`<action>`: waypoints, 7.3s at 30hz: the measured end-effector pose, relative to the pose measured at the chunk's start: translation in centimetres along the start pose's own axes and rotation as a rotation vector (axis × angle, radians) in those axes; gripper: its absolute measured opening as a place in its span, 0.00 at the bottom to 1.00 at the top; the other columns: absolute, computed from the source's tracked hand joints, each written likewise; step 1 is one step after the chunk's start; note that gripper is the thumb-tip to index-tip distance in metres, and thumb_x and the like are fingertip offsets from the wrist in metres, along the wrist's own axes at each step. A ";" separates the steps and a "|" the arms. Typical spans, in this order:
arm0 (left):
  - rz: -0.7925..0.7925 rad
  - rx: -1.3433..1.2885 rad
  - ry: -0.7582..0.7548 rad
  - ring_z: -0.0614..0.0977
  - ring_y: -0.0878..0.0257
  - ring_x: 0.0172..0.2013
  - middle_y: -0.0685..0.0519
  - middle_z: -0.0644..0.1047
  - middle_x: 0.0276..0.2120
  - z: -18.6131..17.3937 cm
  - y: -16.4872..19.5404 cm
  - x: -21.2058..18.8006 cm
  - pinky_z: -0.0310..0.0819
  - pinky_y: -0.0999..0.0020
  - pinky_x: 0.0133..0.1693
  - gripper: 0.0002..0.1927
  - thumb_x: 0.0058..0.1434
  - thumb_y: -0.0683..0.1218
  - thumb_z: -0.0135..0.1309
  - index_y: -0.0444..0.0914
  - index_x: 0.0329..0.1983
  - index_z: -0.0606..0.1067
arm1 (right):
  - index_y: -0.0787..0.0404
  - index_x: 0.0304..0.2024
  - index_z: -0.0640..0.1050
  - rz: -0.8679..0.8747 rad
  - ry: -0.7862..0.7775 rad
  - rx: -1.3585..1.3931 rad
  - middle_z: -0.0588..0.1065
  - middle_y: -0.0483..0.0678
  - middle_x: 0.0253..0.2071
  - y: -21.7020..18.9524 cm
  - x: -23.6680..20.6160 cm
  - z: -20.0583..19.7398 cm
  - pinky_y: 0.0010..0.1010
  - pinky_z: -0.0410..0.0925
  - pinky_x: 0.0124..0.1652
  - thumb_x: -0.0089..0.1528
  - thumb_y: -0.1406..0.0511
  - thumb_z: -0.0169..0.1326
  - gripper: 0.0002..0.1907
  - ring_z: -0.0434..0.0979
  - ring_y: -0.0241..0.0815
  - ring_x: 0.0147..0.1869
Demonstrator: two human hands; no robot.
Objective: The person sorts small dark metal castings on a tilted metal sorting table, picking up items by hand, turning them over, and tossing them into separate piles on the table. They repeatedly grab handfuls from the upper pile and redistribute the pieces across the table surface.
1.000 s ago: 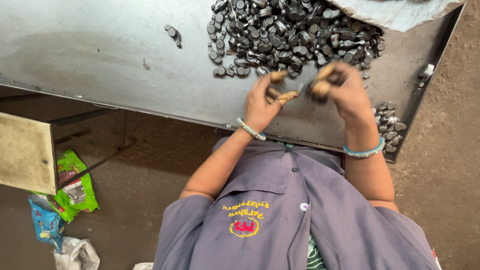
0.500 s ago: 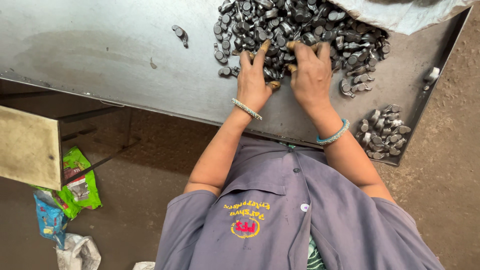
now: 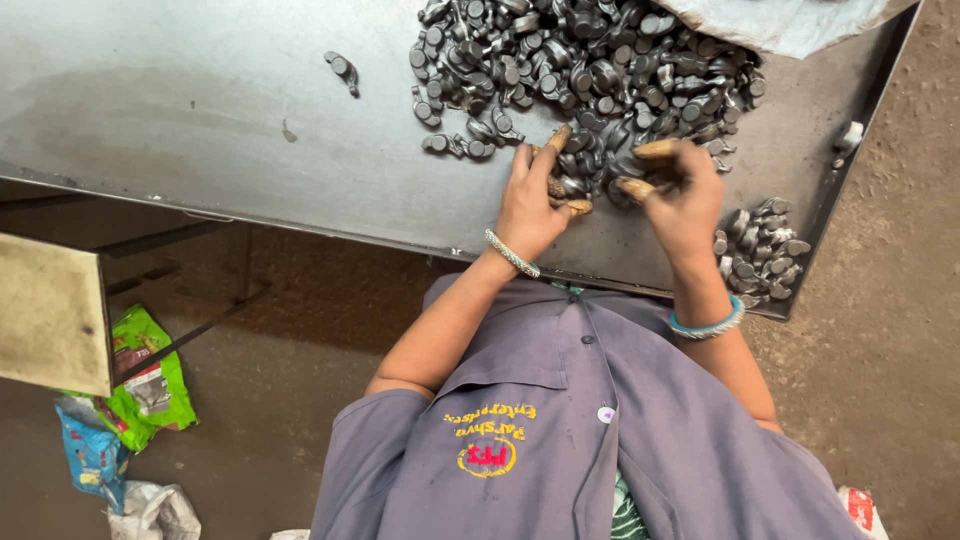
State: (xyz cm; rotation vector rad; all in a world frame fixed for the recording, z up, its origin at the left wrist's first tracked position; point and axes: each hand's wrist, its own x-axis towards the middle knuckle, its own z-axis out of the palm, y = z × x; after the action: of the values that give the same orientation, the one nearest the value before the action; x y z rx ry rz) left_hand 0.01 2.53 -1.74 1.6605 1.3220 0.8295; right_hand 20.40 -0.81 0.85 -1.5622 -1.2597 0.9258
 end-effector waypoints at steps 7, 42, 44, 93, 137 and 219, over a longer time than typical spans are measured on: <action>0.142 -0.296 -0.076 0.80 0.60 0.40 0.47 0.79 0.50 -0.4 1.9 -0.6 0.79 0.67 0.41 0.27 0.54 0.38 0.69 0.37 0.59 0.77 | 0.69 0.53 0.77 0.362 -0.090 0.817 0.79 0.50 0.50 1.7 -2.0 -2.2 0.28 0.73 0.52 0.60 0.75 0.63 0.18 0.80 0.38 0.51; 0.083 0.212 -0.043 0.78 0.37 0.45 0.38 0.65 0.54 0.3 0.7 -1.2 0.75 0.47 0.44 0.35 0.44 0.39 0.70 0.44 0.57 0.72 | 0.62 0.48 0.78 -0.310 -0.084 -0.597 0.76 0.56 0.46 -2.3 -1.1 -1.4 0.36 0.72 0.48 0.48 0.78 0.64 0.24 0.77 0.54 0.47; 0.082 0.188 -0.038 0.78 0.37 0.45 0.39 0.66 0.53 0.6 0.5 -0.9 0.75 0.47 0.44 0.34 0.45 0.38 0.69 0.45 0.56 0.72 | 0.61 0.45 0.78 -0.375 -0.055 -0.704 0.78 0.52 0.45 -1.8 -1.8 -0.8 0.38 0.72 0.46 0.47 0.78 0.62 0.23 0.77 0.55 0.46; 0.140 0.094 0.041 0.77 0.43 0.45 0.42 0.69 0.47 -1.4 -0.8 -0.3 0.75 0.53 0.43 0.26 0.46 0.38 0.67 0.37 0.50 0.76 | 0.63 0.55 0.75 0.601 -0.100 1.202 0.79 0.56 0.45 3.1 -3.1 -3.2 0.21 0.70 0.35 0.64 0.69 0.63 0.17 0.78 0.41 0.38; 0.326 0.258 0.055 0.76 0.51 0.41 0.53 0.78 0.37 1.0 2.1 -0.5 0.73 0.56 0.43 0.13 0.53 0.36 0.59 0.41 0.41 0.78 | 0.68 0.52 0.76 0.583 -0.467 0.871 0.80 0.54 0.42 2.1 -2.0 -3.9 0.28 0.72 0.35 0.62 0.70 0.60 0.16 0.79 0.41 0.37; -0.283 -0.592 -0.155 0.81 0.70 0.23 0.55 0.81 0.28 0.0 0.1 -0.6 0.73 0.72 0.23 0.06 0.68 0.41 0.53 0.34 0.45 0.75 | 0.65 0.38 0.78 0.299 -0.362 0.041 0.76 0.43 0.31 1.8 -1.6 0.0 0.20 0.65 0.30 0.57 0.71 0.68 0.11 0.72 0.27 0.32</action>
State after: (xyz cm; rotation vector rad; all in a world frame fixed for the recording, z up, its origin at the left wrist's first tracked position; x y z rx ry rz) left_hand -0.05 1.94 -1.61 1.0250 1.0389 0.8024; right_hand 20.65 -2.48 -0.84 -1.6261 -1.2578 1.4683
